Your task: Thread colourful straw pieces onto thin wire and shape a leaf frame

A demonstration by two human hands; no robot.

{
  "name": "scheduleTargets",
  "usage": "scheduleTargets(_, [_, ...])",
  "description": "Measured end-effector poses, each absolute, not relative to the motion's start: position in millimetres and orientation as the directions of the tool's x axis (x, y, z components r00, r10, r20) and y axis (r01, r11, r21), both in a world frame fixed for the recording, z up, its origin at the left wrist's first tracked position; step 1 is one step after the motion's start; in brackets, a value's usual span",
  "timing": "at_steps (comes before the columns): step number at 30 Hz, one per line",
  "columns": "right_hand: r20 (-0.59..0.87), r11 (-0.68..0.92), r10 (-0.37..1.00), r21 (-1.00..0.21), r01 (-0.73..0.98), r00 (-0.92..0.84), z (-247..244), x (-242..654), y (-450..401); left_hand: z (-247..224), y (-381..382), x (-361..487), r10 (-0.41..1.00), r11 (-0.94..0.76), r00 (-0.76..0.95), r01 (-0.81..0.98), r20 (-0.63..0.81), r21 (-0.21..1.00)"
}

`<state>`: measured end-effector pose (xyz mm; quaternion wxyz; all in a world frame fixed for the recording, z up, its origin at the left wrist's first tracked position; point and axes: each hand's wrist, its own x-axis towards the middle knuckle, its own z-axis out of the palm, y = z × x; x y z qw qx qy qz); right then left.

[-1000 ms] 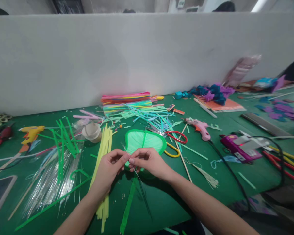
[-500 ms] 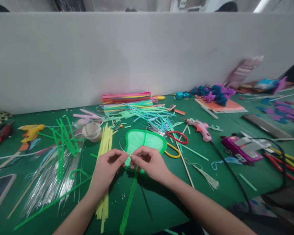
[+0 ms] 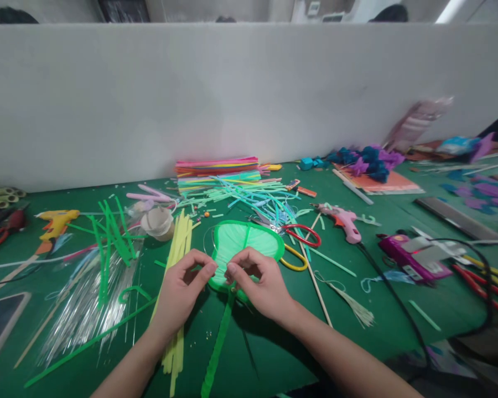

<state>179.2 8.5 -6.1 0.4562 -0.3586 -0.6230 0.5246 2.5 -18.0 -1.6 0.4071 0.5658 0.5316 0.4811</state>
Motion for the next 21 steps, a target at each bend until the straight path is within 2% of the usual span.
scheduleTargets(5, [0.205, 0.216, 0.953, -0.976, 0.025, -0.224, -4, 190, 18, 1, -12, -2, 0.993, -0.037, -0.104, 0.110, 0.048, 0.993])
scheduleTargets(10, [0.156, 0.136, 0.976, -0.981, -0.135, -0.150, 0, 198, 28, -1, -4, -14, 0.981, 0.120, -0.149, -0.012, -0.120, 0.993])
scheduleTargets(16, [0.028, -0.101, 0.920, -0.947, -0.306, -0.390, 3, 195, 22, -3, 2, -20, 0.966, 0.170, -0.208, 0.065, -0.153, 0.983])
scheduleTargets(19, [-0.076, -0.247, 0.916, -0.881, -0.404, -0.394, 1, 198, 27, -7, 5, -21, 0.959, 0.220, -0.215, 0.151, -0.186, 0.964])
scheduleTargets(21, [-0.192, -0.337, 0.911, -0.856, -0.391, -0.365, -2, 202, 35, -10, 7, -21, 0.956, 0.255, -0.192, 0.167, -0.222, 0.952])
